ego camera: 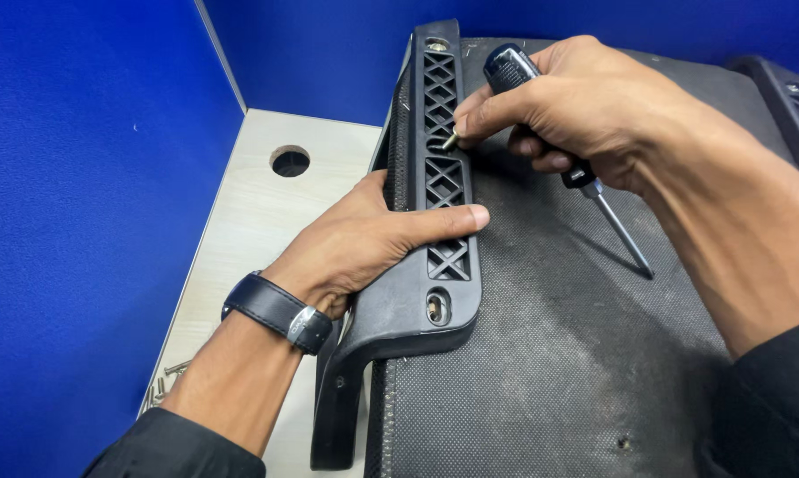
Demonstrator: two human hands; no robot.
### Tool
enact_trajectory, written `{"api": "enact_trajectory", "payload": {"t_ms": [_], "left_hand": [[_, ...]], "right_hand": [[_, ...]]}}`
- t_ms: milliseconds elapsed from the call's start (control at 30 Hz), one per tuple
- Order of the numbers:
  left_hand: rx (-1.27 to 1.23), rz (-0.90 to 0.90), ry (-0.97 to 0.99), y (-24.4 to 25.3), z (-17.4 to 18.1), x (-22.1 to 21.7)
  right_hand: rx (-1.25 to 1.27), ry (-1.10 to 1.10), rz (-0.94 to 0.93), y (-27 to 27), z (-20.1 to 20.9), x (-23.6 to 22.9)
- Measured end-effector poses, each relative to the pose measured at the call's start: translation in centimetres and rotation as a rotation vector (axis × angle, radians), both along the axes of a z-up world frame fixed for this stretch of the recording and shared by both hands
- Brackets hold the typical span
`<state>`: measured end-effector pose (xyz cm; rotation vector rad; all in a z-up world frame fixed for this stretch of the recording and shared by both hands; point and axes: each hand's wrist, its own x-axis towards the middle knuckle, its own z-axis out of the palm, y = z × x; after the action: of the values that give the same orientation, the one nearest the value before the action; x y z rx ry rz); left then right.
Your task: The person uses a screwdriver to tighten screws into the armrests of an office chair. They secure both the left and right armrests to the chair seat, then flip the chair upright to show the completed assembly.
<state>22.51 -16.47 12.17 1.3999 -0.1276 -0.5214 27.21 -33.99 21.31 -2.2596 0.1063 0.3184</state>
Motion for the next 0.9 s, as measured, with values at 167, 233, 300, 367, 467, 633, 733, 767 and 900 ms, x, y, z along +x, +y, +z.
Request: {"api": "enact_trajectory", "payload": {"t_ms": [167,233,300,367,467,633,733,767,900], "left_hand": [[0.027,0.032,-0.014,-0.2,-0.2,0.0],[0.024,0.027,-0.014,-0.2,-0.3,0.0],[0.014,0.005,-0.027,-0.1,-0.2,0.1],[-0.004,0.018,-0.017,-0.2,-0.2,0.2],[-0.048,0.003,-0.016,-0.1,-0.3,0.2],[-0.039,-0.003,-0.046,-0.1,-0.5,0.1],[-0.037,0.001,-0.052,0.0,-0.6,0.0],[-0.036,0.001,-0.053,0.0,-0.6,0.0],[0.002,0.021,-0.035,0.0,-0.4,-0.1]], "right_hand": [[-0.095,-0.031,0.008,0.3,-0.2,0.2],[-0.133,-0.045,0.020,0.5,-0.2,0.3],[-0.118,-0.035,0.074,0.7,-0.1,0.3],[-0.152,-0.044,0.113,0.7,-0.1,0.4],[-0.273,-0.070,0.129,1.0,0.3,0.3],[-0.291,-0.016,0.084,1.7,0.4,0.4],[-0.338,-0.040,0.100,1.8,0.3,0.2],[-0.330,-0.033,0.095,1.9,0.3,0.3],[-0.345,-0.006,0.068,1.5,0.5,0.5]]}}
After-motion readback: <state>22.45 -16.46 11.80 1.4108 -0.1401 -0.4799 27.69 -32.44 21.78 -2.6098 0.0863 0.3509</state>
